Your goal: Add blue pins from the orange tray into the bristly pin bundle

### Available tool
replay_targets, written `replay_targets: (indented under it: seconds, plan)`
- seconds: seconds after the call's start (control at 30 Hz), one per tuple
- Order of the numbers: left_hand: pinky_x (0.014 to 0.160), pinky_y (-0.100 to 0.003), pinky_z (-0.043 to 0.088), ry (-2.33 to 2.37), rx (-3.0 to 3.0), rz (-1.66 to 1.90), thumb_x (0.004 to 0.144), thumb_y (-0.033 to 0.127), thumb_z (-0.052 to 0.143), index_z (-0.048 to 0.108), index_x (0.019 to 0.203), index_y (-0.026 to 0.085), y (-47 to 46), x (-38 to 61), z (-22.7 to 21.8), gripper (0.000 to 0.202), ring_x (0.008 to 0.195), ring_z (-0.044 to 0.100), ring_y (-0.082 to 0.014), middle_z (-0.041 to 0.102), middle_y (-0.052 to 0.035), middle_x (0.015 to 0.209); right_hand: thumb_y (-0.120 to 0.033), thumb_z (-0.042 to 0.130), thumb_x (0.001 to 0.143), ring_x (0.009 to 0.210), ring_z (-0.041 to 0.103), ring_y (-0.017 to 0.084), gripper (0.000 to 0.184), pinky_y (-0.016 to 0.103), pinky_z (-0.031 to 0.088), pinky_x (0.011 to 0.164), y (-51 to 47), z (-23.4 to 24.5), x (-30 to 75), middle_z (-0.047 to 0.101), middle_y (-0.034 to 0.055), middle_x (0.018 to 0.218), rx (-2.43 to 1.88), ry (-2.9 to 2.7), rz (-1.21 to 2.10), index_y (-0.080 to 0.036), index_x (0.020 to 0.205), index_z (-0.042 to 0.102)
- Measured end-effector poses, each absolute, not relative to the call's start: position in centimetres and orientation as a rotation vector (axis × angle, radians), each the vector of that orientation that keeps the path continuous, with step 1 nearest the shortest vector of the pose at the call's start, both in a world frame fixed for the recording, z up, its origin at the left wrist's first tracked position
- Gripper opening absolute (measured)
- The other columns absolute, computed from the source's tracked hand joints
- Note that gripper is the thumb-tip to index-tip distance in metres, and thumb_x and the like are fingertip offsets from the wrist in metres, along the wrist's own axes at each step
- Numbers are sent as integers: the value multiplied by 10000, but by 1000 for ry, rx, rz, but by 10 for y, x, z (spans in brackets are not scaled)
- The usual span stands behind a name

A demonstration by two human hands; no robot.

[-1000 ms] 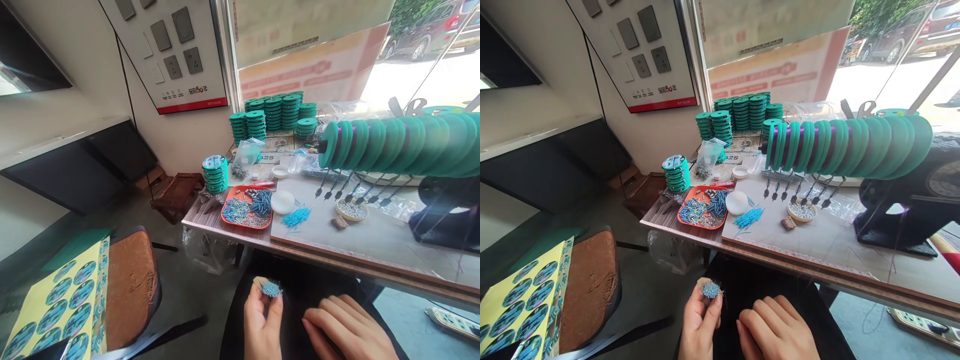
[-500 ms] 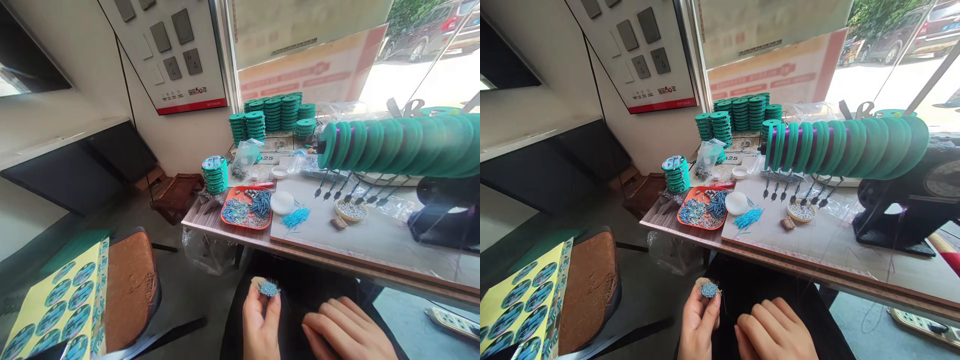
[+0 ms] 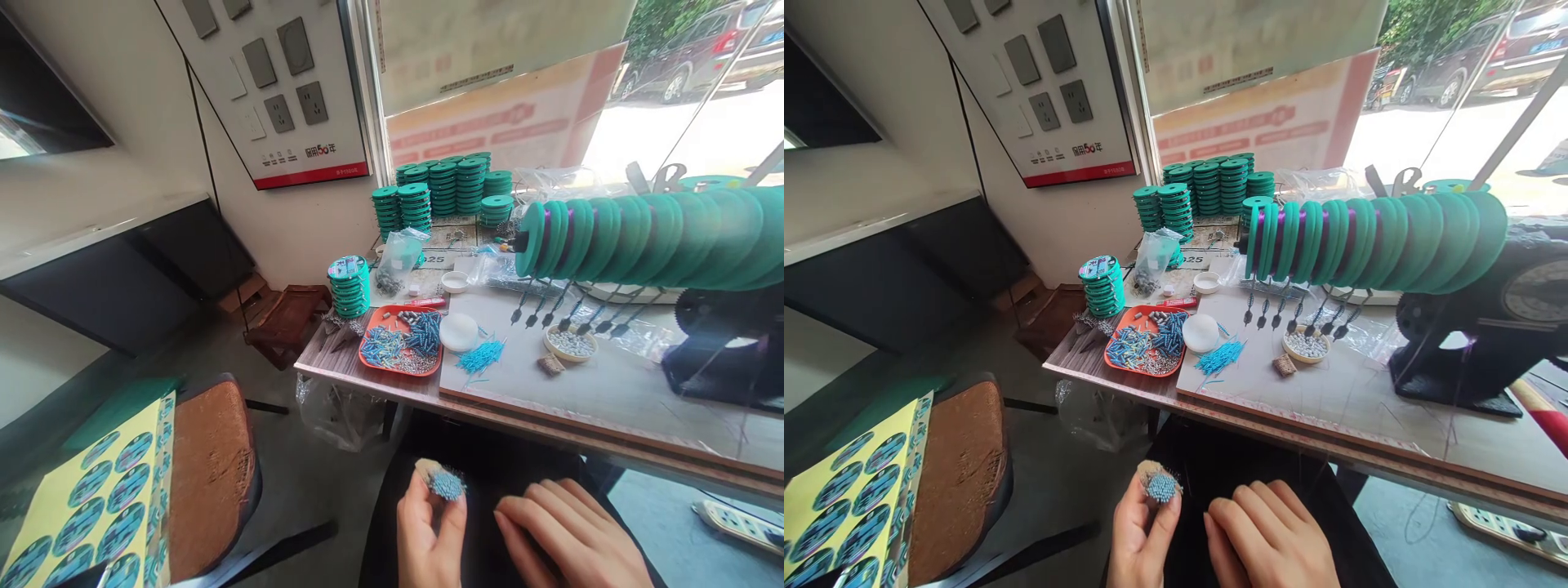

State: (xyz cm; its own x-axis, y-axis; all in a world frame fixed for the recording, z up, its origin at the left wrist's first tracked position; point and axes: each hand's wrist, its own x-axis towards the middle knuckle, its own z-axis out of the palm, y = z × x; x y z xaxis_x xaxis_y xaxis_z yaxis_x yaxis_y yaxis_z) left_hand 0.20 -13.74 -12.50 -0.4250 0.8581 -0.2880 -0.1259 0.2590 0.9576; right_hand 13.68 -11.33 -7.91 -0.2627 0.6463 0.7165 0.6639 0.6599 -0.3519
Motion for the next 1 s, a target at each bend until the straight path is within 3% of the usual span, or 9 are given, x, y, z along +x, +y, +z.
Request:
replay_targets:
  seconds: [0.1, 0.23, 0.33, 0.43, 0.53, 0.63, 0.73, 0.9, 1.0]
  plan:
    - [760, -258, 426, 1579, 642, 1356, 562, 462, 742, 612, 957, 136, -137, 6, -116, 528, 809, 573, -205, 593, -81, 822, -106, 417, 857, 542, 490, 87, 204, 241, 336, 583, -112, -77, 136, 532, 0, 595, -1041, -1954, -66, -154, 707, 547]
    - [613, -200, 417, 1463, 685, 1361, 552, 447, 754, 624, 687, 142, -132, 10, -99, 357, 626, 538, -130, 552, -33, 660, -119, 414, 865, 542, 502, 85, 204, 231, 367, 593, -111, -77, 135, 536, -3, 594, -1049, -1957, -69, -163, 708, 536]
    - [561, -179, 383, 1351, 795, 1363, 580, 444, 741, 629, 588, 130, -128, 9, -89, 333, 562, 488, -101, 533, -28, 569, -131, 387, 886, 612, 548, 77, 169, 195, 410, 644, -111, -78, 136, 596, 18, 705, -1047, -1991, -77, -133, 903, 554]
    - [537, -181, 352, 1309, 717, 1326, 596, 443, 740, 647, 635, 134, -126, 7, -86, 325, 532, 451, -86, 533, -22, 566, -165, 356, 911, 590, 537, 86, 214, 208, 399, 602, -110, -80, 134, 592, 25, 706, -1025, -2074, -124, -100, 1031, 521]
    - [511, -180, 321, 1080, 444, 1318, 614, 400, 746, 634, 660, 142, -123, 8, -85, 285, 501, 411, -67, 502, -1, 573, -141, 377, 895, 438, 402, 96, 198, 242, 273, 486, -108, -82, 130, 453, -33, 510, -960, -2127, -193, -169, 733, 486]
    - [625, -212, 365, 809, 313, 1350, 638, 305, 742, 621, 586, 124, -119, 8, -84, 224, 625, 478, -111, 539, -42, 663, -86, 364, 869, 392, 317, 94, 293, 251, 196, 468, -107, -82, 127, 374, -44, 449, -863, -2155, -200, -170, 589, 345]
    - [624, -221, 351, 664, 308, 1330, 659, 248, 714, 617, 562, 108, -116, 5, -84, 196, 612, 453, -115, 514, -52, 641, -108, 378, 874, 404, 340, 83, 269, 246, 216, 475, -107, -80, 127, 405, -40, 472, -887, -2150, -123, -167, 612, 393]
    - [491, -179, 249, 630, 202, 1232, 653, 238, 714, 669, 662, 117, -114, -4, -92, 130, 469, 279, -49, 327, 30, 509, -154, 355, 909, 450, 428, 80, 286, 221, 289, 485, -107, -85, 132, 452, -18, 523, -994, -2124, -34, -169, 635, 439]
    - [474, -168, 226, 778, 153, 1303, 601, 278, 756, 691, 733, 125, -114, -2, -92, 212, 452, 230, -37, 245, 61, 476, -183, 343, 920, 562, 534, 90, 185, 201, 388, 553, -108, -89, 134, 562, 9, 671, -1054, -2113, -34, -162, 879, 522]
